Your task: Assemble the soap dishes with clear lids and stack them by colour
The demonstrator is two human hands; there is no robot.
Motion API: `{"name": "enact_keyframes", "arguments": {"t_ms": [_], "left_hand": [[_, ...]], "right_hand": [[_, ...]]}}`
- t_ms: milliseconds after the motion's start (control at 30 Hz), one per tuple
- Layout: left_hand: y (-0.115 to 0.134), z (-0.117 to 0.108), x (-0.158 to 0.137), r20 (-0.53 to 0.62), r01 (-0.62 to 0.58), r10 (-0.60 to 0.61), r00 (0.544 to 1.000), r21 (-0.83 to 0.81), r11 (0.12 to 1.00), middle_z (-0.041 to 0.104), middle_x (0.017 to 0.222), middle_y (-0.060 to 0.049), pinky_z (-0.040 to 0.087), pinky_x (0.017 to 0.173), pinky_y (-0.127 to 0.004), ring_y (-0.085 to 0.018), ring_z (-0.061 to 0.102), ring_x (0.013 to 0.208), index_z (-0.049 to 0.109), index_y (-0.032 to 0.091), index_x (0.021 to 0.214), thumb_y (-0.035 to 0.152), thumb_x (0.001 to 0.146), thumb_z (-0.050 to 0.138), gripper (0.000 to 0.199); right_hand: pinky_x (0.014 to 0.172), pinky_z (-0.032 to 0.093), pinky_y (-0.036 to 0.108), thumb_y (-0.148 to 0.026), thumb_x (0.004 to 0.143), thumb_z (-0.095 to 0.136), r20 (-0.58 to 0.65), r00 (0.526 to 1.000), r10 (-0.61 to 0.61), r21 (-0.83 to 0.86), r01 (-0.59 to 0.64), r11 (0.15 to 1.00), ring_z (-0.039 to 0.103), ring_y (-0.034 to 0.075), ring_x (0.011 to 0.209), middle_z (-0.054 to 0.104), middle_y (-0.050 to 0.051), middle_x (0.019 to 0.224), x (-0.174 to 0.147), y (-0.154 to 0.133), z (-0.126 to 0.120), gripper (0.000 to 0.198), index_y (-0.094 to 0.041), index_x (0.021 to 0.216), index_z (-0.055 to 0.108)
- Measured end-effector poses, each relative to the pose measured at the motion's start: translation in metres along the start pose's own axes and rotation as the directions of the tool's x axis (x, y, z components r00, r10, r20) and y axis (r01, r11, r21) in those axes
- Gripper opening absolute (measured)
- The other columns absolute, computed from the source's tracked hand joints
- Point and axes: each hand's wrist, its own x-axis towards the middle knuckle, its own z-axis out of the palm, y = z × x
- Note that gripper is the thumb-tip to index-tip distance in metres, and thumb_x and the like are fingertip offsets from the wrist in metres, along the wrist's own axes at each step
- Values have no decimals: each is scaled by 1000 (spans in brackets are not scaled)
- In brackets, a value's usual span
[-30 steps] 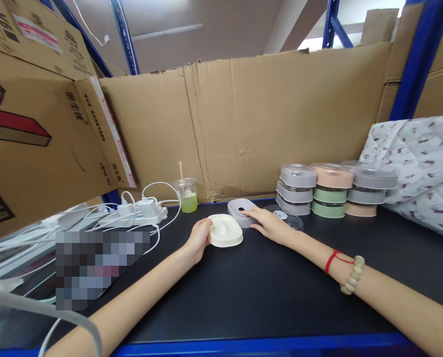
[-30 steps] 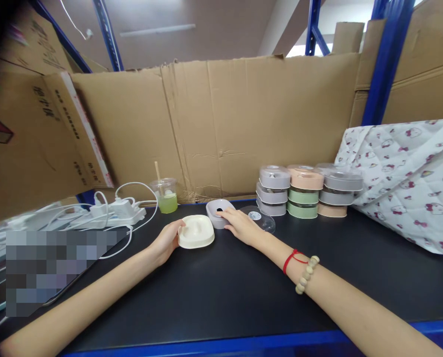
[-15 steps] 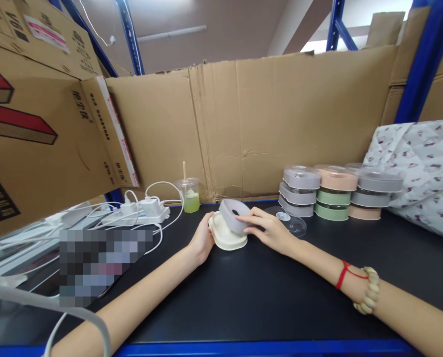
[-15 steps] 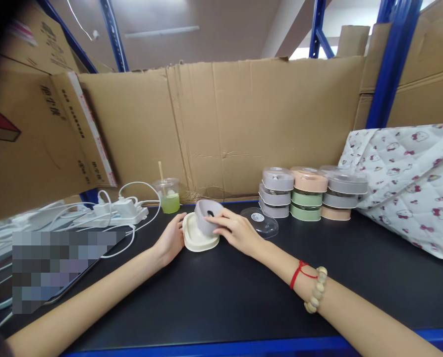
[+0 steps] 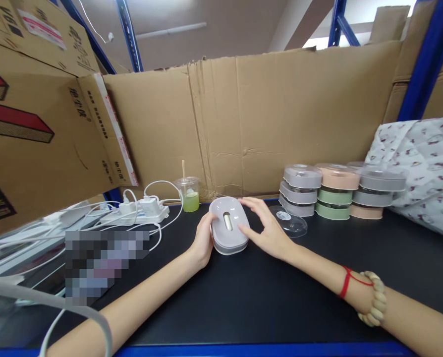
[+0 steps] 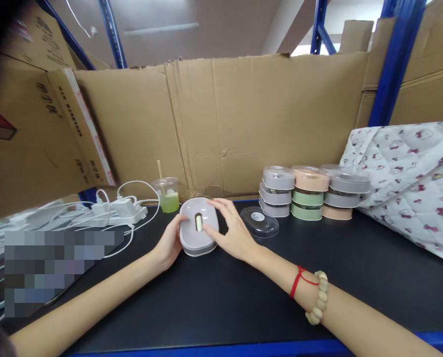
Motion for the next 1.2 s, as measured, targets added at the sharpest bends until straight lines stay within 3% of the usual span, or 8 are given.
{"name": "enact_keyframes", "arguments": {"t_ms": [133, 233, 467, 633, 700, 867, 1067, 1200], "left_hand": [[-5, 0, -3, 84, -211, 205, 975, 81, 974, 59, 88, -1, 43, 72, -21, -13, 54, 79, 56, 16, 103, 18, 69, 50, 35], [-6, 1, -8, 120, -236, 221, 968, 131, 963, 58, 81, 0, 43, 72, -21, -13, 53, 75, 57, 16, 102, 17, 67, 50, 36], [-2, 5, -10, 143, -127, 111, 983, 110, 986, 62, 95, -3, 46, 68, -21, -15, 58, 82, 59, 18, 99, 23, 71, 61, 29], [-4, 8, -11, 149, 121, -135, 980, 95, 988, 65, 88, -8, 48, 62, -23, -14, 61, 71, 63, 12, 95, 22, 80, 53, 21], [-3, 9, -12, 110, 162, -172, 979, 98, 982, 66, 81, -8, 48, 58, -22, -14, 61, 64, 62, 10, 93, 21, 80, 51, 20], [0, 7, -10, 41, 191, -197, 980, 112, 975, 61, 59, -4, 44, 48, -21, -12, 55, 46, 58, 9, 84, 14, 79, 41, 18], [2, 10, -10, 20, 182, -183, 983, 41, 982, 63, 64, -5, 45, 50, -20, -12, 57, 52, 58, 8, 83, 13, 75, 40, 21], [3, 12, -14, -58, 129, -129, 990, -7, 992, 65, 71, -4, 49, 57, -22, -15, 62, 65, 59, 9, 98, 16, 79, 38, 28]], "right_hand": [[78, 50, 30, -32, 77, 56, 82, 834, 545, 275, -545, 792, 57, 17, 99, 54, 15, 116, 6, 1, -1, 59, -12, 129, 38], [54, 48, 23, -33, 80, 51, 318, 717, 620, 345, -697, 629, 59, 12, 64, 63, 7, 81, 7, -2, -2, 39, -9, 110, 53], [45, 43, 23, -51, 57, 67, 267, 818, 509, 469, -572, 673, 55, 13, 51, 61, 2, 63, 2, 0, 3, 59, -10, 98, 55], [66, 47, 31, -54, 81, 41, 82, 893, 442, 117, -449, 886, 59, 19, 74, 63, 7, 82, 5, 5, -6, 46, -13, 91, 59], [81, 44, 38, -47, 86, 34, 14, 889, 458, -162, -450, 878, 57, 24, 94, 61, 11, 103, 6, 6, -12, 45, -14, 105, 57], [101, 22, 53, -42, 86, 40, -31, 799, 601, -674, -460, 578, 35, 36, 124, 44, 21, 128, 7, 8, -21, 59, -4, 132, 39], [96, 29, 50, -33, 67, 63, 80, 847, 525, -724, -313, 615, 40, 34, 118, 44, 16, 127, 7, 5, -22, 72, -15, 133, 41], [94, 34, 48, -37, 64, 64, 177, 771, 612, -684, -350, 640, 41, 33, 118, 35, 14, 133, 7, 1, -23, 69, -23, 129, 46]]}}
